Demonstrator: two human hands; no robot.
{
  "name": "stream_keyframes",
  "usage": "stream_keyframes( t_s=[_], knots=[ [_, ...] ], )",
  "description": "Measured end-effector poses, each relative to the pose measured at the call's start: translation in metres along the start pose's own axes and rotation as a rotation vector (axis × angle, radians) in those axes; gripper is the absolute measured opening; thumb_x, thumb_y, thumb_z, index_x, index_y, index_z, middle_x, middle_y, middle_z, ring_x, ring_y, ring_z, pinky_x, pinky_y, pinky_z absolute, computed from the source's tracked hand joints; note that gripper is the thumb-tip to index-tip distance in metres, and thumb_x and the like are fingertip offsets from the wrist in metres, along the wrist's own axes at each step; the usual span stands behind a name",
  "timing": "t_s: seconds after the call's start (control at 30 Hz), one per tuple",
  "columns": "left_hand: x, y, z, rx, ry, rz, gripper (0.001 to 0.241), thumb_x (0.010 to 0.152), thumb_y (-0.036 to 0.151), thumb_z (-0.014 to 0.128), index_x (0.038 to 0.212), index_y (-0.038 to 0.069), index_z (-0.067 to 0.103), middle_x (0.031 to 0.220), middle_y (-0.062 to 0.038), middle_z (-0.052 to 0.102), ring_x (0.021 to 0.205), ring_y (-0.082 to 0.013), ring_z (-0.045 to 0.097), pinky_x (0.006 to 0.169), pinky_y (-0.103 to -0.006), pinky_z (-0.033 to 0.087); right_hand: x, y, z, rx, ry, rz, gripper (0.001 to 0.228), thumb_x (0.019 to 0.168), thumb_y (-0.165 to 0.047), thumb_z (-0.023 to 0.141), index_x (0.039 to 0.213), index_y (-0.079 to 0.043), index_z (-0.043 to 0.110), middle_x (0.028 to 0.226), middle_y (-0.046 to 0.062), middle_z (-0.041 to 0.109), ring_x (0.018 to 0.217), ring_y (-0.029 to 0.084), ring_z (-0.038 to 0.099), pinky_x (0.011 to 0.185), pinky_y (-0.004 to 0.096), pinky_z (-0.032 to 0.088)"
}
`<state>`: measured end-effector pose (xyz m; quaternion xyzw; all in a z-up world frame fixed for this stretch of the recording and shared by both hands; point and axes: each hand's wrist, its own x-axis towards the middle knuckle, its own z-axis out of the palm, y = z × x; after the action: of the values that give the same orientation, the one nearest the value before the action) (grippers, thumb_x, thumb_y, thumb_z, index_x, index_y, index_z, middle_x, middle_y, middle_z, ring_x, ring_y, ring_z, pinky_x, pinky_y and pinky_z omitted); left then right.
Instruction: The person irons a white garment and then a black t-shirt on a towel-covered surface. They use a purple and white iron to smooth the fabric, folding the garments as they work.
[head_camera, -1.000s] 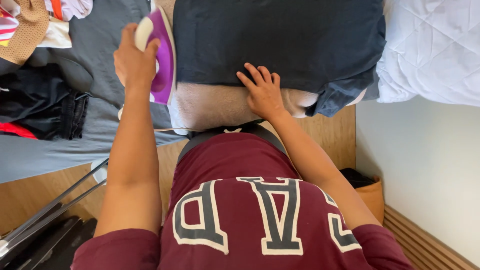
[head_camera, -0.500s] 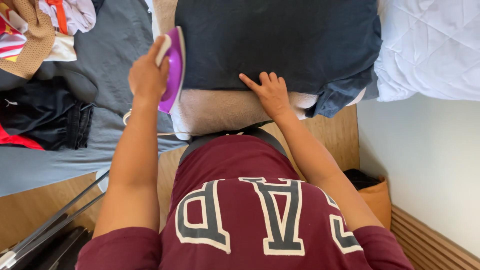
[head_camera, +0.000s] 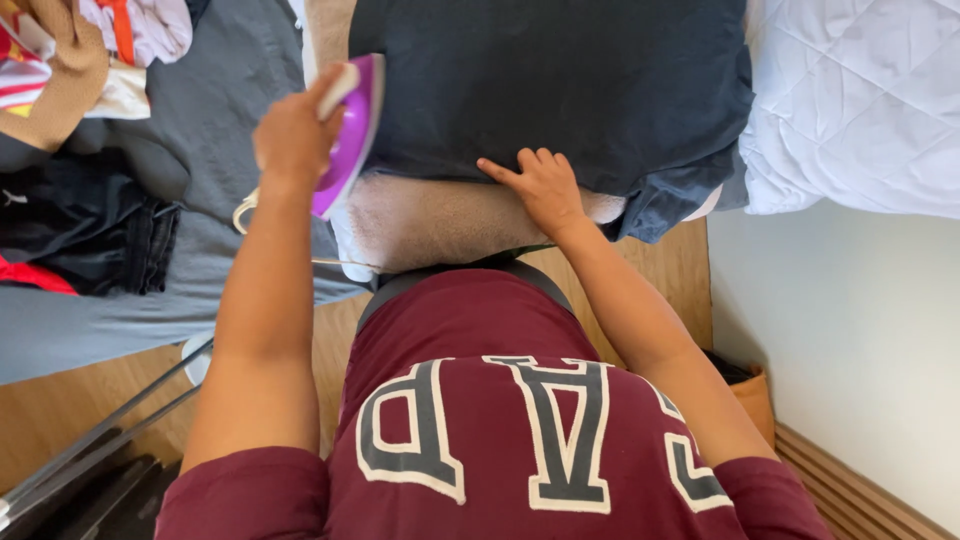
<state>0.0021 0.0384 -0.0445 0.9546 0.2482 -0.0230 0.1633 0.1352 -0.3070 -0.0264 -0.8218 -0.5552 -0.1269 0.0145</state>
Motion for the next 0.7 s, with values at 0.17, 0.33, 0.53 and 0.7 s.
stream_keyframes(
  t_s=[0.17,0.33,0.53,0.7],
  knots=[
    [0.034,-0.023,-0.031,0.199,0.220,-0.136,0.072,0.101,0.034,0.077,0.159,0.034,0.034,0.097,-0.012,0.073,0.076,-0.0341,0.071,0.065,-0.0477,0.056,-0.003,-0.003,0.000,0.057,-0.116,0.023,0.059,0.092,-0.008,0.058,0.141,-0.040,0.062,0.092,0.002,0.049,0.075,0.019,0.044,0.072,0.032,0.039],
    [0.025,0.046,-0.061,0.019,0.348,0.261,0.056,0.092,0.041,0.083,0.143,0.026,0.064,0.098,-0.007,0.078,0.073,-0.0329,0.073,0.059,-0.0435,0.053,-0.008,-0.006,0.011,0.091,-0.174,0.048,0.064,0.091,-0.006,0.057,0.145,-0.040,0.058,0.092,0.002,0.048,0.076,0.020,0.044,0.073,0.033,0.038],
    [0.019,0.084,-0.023,0.068,0.109,0.447,0.053,0.091,0.048,0.074,0.142,0.042,0.063,0.085,-0.004,0.072,0.058,-0.0260,0.067,0.054,-0.0393,0.052,-0.007,-0.006,0.006,0.098,-0.182,0.074,0.056,0.096,-0.012,0.054,0.144,-0.041,0.058,0.090,0.001,0.047,0.076,0.019,0.044,0.074,0.032,0.039],
    [0.044,0.029,-0.009,0.111,0.199,0.049,0.052,0.089,0.044,0.080,0.139,0.043,0.064,0.095,-0.006,0.079,0.073,-0.0344,0.073,0.059,-0.0467,0.054,-0.012,-0.010,0.011,0.136,-0.208,0.114,0.057,0.095,-0.011,0.056,0.143,-0.041,0.059,0.090,0.002,0.048,0.076,0.019,0.044,0.077,0.032,0.038]
  ],
)
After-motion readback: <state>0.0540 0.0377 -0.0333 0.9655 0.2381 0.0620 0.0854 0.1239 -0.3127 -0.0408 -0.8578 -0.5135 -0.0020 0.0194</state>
